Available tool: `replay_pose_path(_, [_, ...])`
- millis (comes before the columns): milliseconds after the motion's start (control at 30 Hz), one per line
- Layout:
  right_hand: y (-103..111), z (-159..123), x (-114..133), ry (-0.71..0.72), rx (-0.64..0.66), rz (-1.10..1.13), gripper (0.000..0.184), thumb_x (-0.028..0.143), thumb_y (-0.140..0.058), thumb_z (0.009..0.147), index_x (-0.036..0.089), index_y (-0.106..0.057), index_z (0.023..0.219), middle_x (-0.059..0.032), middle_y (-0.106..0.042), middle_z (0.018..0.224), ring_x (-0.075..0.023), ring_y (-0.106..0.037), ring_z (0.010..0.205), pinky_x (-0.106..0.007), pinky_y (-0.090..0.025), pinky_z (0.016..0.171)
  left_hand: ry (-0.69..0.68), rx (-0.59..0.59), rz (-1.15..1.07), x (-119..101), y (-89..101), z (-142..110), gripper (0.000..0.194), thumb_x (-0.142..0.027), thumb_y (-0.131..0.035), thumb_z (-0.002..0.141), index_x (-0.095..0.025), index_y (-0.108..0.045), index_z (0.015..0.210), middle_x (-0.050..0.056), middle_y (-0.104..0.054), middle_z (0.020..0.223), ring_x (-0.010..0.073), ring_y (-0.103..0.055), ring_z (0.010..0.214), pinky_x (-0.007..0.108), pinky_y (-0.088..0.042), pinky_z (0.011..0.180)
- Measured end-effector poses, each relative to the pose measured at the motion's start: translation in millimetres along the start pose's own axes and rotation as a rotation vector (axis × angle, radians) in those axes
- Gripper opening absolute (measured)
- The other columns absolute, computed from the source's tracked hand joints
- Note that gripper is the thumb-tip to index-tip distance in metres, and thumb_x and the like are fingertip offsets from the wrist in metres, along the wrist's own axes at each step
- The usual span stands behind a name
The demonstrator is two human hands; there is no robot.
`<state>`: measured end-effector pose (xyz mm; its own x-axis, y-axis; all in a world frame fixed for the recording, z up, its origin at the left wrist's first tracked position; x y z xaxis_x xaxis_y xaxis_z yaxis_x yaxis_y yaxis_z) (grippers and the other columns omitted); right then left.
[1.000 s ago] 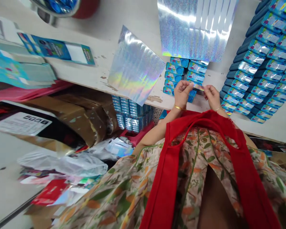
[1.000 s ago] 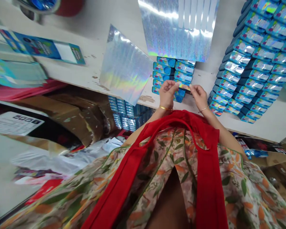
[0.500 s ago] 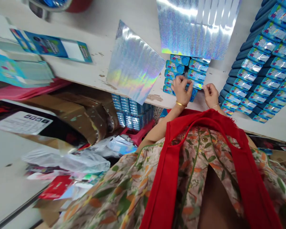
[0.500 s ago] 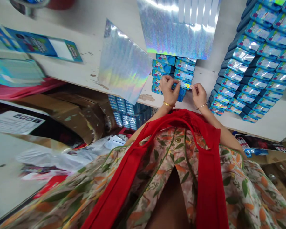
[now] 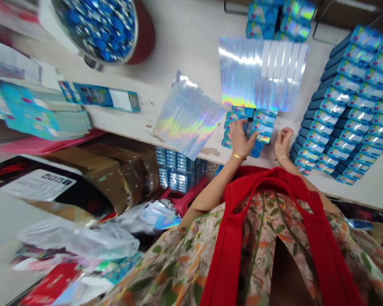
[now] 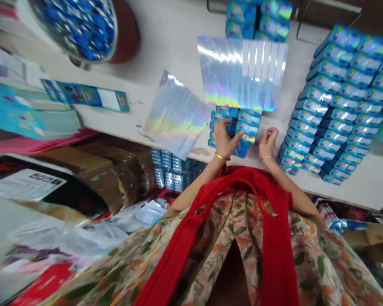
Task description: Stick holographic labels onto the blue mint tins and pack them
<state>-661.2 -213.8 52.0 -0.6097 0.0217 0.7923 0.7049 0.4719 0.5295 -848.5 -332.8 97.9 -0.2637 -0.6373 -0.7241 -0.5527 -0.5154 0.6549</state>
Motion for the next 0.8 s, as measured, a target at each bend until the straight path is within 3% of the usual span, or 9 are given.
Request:
replay_pose_path(67, [27.8,23.0,33.2,0.103,-0.14,-0.035,0.038,0.057,-0.036,0.1,0.024,-0.05,0.11,-0.0063,-0.056,0.093,-0.0218,-0.058,0.085,-0.041,-0.053,0.082,-0.14,0.007,-0.082,-18.3,7.2,30.6,0.047,-0.066,-0.053,0.092,-0.023,-0.06,0.109,0.012,-0.064,0.104,0.0262,-0.061,0.095,0.045,-0.049,0.091])
replay_pose_path(133, [30.3,54.9,76.8,0.274,-0.106,-0.101,0.038,0.053,-0.035,0.102,0.023,-0.056,0.11,-0.0094,-0.058,0.103,-0.0229,-0.059,0.097,-0.042,-0.052,0.091,-0.276,0.003,-0.138,-37.6,12.9,76.5,0.044,-0.061,-0.041,0.099,-0.024,-0.062,0.109,0.011,-0.065,0.103,0.0242,-0.062,0.096,0.042,-0.048,0.093])
replay_pose_path(233, [-1.6,109.1,127.5,0.463,0.065,-0.265,0.045,0.046,-0.028,0.104,0.022,-0.059,0.126,-0.0121,-0.058,0.109,-0.0264,-0.059,0.108,-0.048,-0.049,0.1,-0.421,0.021,-0.103,-61.6,6.7,158.0,0.045,-0.061,-0.04,0.099,-0.029,-0.064,0.119,0.012,-0.064,0.115,0.0287,-0.058,0.111,0.046,-0.044,0.102])
replay_pose_path(300, [-29.1,141.2,140.3,0.499,0.147,-0.389,0.047,0.042,-0.029,0.104,0.021,-0.057,0.135,-0.0127,-0.057,0.111,-0.0287,-0.057,0.112,-0.052,-0.048,0.102,-0.478,0.101,0.016,-71.5,-12.6,204.2,0.041,-0.057,-0.046,0.098,-0.031,-0.065,0.122,0.012,-0.063,0.122,0.0319,-0.055,0.114,0.049,-0.041,0.102])
replay_pose_path(367, [-51.2,163.8,139.7,0.488,0.191,-0.469,0.047,0.039,-0.03,0.104,0.02,-0.056,0.138,-0.0124,-0.057,0.112,-0.0289,-0.057,0.113,-0.054,-0.048,0.102,-0.489,0.218,0.176,-71.7,-37.9,234.6,0.032,-0.049,-0.051,0.098,-0.03,-0.068,0.117,0.012,-0.063,0.121,0.0331,-0.052,0.112,0.051,-0.041,0.098])
replay_pose_path(433, [-63.6,174.6,134.1,0.469,0.2,-0.477,0.046,0.041,-0.029,0.105,0.021,-0.057,0.136,-0.0115,-0.057,0.11,-0.0274,-0.056,0.113,-0.053,-0.048,0.102,-0.482,0.293,0.274,-65.1,-56.5,248.7,0.024,-0.044,-0.052,0.099,-0.029,-0.07,0.106,0.01,-0.064,0.116,0.0316,-0.049,0.109,0.05,-0.04,0.094])
replay_pose_path(500, [-67.6,176.4,129.3,0.458,0.191,-0.447,0.046,0.043,-0.029,0.106,0.022,-0.058,0.134,-0.0109,-0.057,0.109,-0.0265,-0.055,0.115,-0.052,-0.047,0.103,-0.492,0.295,0.263,-58.5,-64.5,251.0,0.027,-0.049,-0.05,0.1,-0.029,-0.067,0.096,0.008,-0.064,0.112,0.0285,-0.047,0.106,0.048,-0.039,0.094])
replay_pose_path(633, [-66.6,172.3,126.3,0.44,0.18,-0.44,0.046,0.043,-0.027,0.107,0.022,-0.057,0.135,-0.0113,-0.057,0.109,-0.0274,-0.055,0.118,-0.053,-0.047,0.103,-0.519,0.215,0.112,-48.5,-64.4,243.2,0.044,-0.069,-0.04,0.096,-0.03,-0.057,0.084,0.006,-0.066,0.102,0.0252,-0.045,0.104,0.045,-0.037,0.099])
replay_pose_path(800, [-67.3,171.5,126.1,0.45,0.174,-0.429,0.046,0.043,-0.026,0.107,0.023,-0.057,0.133,-0.011,-0.056,0.11,-0.0273,-0.054,0.121,-0.053,-0.046,0.104,-0.435,0.191,-0.011,-43.0,-60.2,235.1,0.041,-0.07,-0.046,0.094,-0.031,-0.055,0.086,0.004,-0.069,0.097,0.0242,-0.052,0.108,0.044,-0.036,0.106])
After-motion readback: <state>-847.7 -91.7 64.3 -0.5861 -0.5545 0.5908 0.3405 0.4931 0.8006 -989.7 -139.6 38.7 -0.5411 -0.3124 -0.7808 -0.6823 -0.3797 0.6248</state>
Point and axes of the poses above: each hand's wrist, its own z-axis towards the middle knuckle, its own y-axis out of the back of the hand, x = y × z, the point moved 9 cm from there along z, towards the middle knuckle
